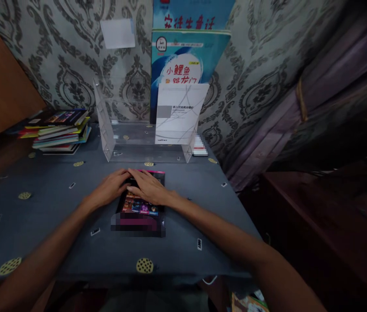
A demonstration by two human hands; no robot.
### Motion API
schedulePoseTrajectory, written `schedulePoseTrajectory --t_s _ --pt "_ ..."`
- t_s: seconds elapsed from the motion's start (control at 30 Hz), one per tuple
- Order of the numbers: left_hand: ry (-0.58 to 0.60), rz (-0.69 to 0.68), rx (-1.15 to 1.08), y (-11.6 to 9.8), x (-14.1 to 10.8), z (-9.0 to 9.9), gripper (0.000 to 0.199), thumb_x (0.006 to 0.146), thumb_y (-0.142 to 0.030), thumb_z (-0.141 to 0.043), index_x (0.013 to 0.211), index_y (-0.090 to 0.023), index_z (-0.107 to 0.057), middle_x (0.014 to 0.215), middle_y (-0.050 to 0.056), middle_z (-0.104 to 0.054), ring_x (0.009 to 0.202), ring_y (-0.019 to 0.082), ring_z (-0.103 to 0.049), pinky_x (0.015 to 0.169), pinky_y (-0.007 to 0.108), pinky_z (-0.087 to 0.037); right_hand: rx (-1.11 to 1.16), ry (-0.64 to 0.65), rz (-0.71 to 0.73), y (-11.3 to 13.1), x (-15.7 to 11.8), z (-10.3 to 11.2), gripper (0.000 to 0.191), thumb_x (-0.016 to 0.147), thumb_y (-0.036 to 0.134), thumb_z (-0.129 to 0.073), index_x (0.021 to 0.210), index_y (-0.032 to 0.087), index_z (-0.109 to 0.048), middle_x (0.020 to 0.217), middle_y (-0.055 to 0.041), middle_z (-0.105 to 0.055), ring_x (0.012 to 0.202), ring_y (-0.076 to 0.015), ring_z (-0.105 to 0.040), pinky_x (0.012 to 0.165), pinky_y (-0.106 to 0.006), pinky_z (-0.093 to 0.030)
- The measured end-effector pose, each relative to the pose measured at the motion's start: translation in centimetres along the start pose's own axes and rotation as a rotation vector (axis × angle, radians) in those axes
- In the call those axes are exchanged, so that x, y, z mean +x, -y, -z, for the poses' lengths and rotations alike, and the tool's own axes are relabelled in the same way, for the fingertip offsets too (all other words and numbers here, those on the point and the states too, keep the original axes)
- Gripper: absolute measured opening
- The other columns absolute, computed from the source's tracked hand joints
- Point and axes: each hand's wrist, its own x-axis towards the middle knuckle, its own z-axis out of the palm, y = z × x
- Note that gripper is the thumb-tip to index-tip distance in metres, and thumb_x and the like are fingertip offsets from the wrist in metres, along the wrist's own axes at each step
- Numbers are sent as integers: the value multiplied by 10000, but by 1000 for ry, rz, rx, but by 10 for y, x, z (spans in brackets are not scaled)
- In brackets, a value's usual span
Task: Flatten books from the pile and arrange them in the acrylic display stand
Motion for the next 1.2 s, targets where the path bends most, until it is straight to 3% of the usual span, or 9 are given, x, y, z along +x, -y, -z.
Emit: schedulePoseTrajectory --t_s 0.2,0.47,0.8,1.0,1.2 --pt "11 2 45 1 -1 -2 328 973 -274 -467 1255 -211 -621 1291 100 -627 1184 257 -595 1028 428 -483 -14 4 -11 -12 -6 -3 667 1017 500 -462 1569 172 -280 1571 -161 -430 1472 -279 -392 1201 -518 -365" --pt "44 25 54 0 0 -1 313 987 -296 -460 1238 -191 -615 1298 104 -616 1183 254 -594 1030 429 -479 -20 8 -31 -30 -34 11 582 1027 410 -474 1562 258 -304 1570 -110 -445 1490 -258 -362 1201 -539 -369" --pt "47 39 108 -3 1 0 313 983 -304 -460 1228 -199 -624 1302 93 -619 1171 250 -602 1027 426 -487 -2 -91 -61 -47 -53 13 438 1030 308 -445 1457 213 -463 1491 -118 -540 1465 -232 -406 1209 -537 -344" --pt "58 104 142 -9 -1 1 371 1004 -344 -438 1317 -224 -598 1451 88 -569 1245 278 -593 1042 449 -483 -18 -189 -162 -50 -54 16 345 991 208 -466 1304 197 -610 1309 -111 -675 1241 -247 -606 1068 -475 -474" --pt "74 142 265 -25 2 0 430 1016 -450 -439 1332 -205 -596 1494 118 -540 1349 319 -524 1091 495 -436 -47 -229 -211 -42 -54 25 319 1008 235 -445 1220 181 -678 1099 -102 -747 1029 -244 -656 948 -415 -506"
